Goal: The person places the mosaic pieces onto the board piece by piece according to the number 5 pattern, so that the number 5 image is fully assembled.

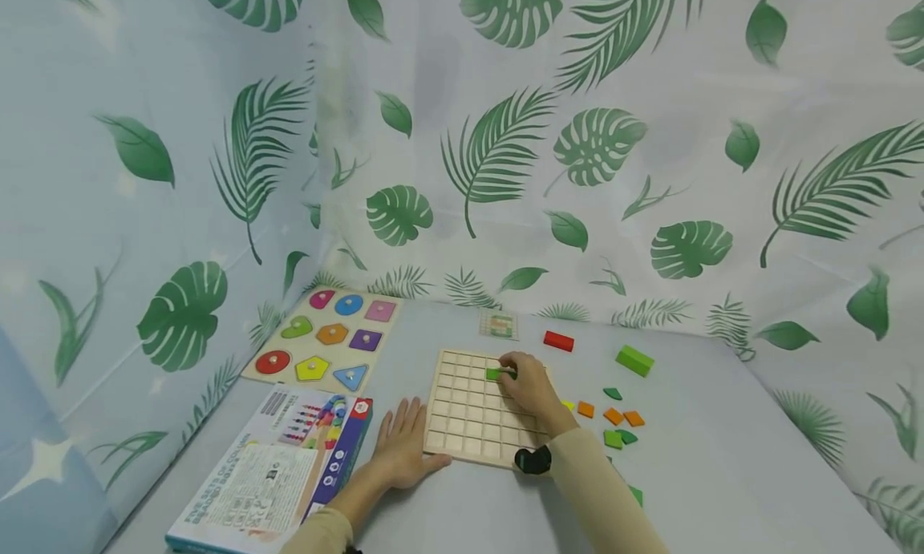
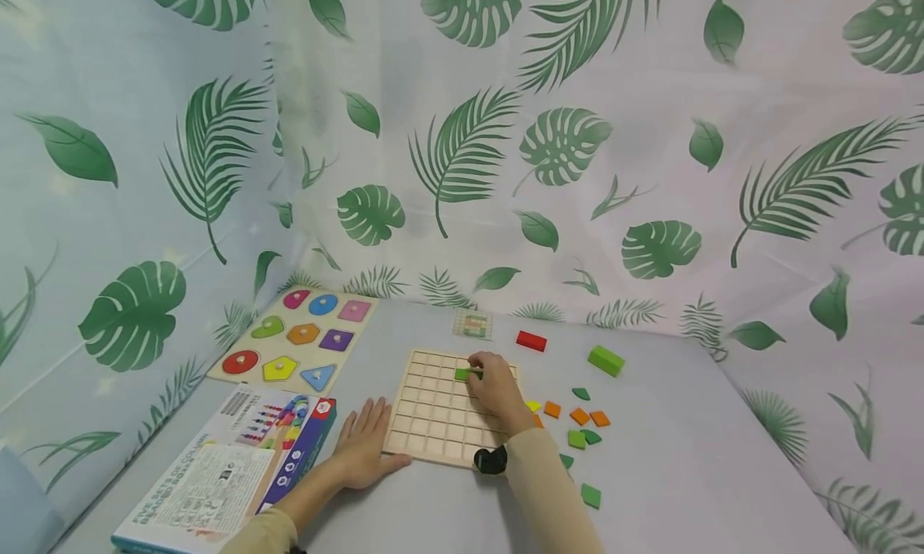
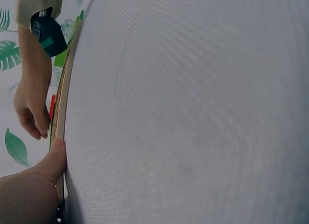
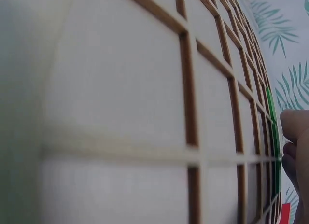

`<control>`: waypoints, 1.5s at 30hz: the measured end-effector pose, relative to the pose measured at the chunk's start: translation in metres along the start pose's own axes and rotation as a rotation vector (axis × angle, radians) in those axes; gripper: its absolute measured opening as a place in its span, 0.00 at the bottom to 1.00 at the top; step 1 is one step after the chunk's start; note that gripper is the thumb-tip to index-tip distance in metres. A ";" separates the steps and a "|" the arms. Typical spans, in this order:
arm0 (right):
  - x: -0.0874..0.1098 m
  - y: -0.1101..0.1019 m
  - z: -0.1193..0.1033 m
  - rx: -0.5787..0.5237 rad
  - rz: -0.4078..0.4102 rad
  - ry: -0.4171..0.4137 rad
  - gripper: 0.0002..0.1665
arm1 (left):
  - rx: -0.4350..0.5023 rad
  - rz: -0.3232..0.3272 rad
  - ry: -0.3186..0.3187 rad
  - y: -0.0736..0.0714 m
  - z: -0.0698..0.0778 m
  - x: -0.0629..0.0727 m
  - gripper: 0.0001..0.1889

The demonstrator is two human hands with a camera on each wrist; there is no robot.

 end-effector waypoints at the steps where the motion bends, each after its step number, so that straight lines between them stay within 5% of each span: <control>1: 0.002 -0.003 0.001 0.004 0.013 0.001 0.14 | 0.004 0.000 0.001 -0.002 0.001 0.001 0.50; 13: 0.029 -0.036 0.015 0.031 0.093 0.059 0.12 | 0.049 -0.019 0.004 -0.006 0.005 0.008 0.51; 33: 0.069 -0.073 0.064 0.222 0.039 0.299 0.16 | 0.035 -0.025 -0.009 -0.003 0.005 0.006 0.52; 45: 0.084 -0.087 0.073 0.308 0.057 0.348 0.18 | 0.021 -0.010 0.006 0.001 0.001 0.005 0.53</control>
Point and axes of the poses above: each hand's wrist, its own x-axis away from the middle knuckle, its own y-axis out of the palm, z = x × y, the point moved 3 cm from there along -x, towards the middle knuckle, and after that the axes turned 11 degrees about -y, right-handed, at the moved point
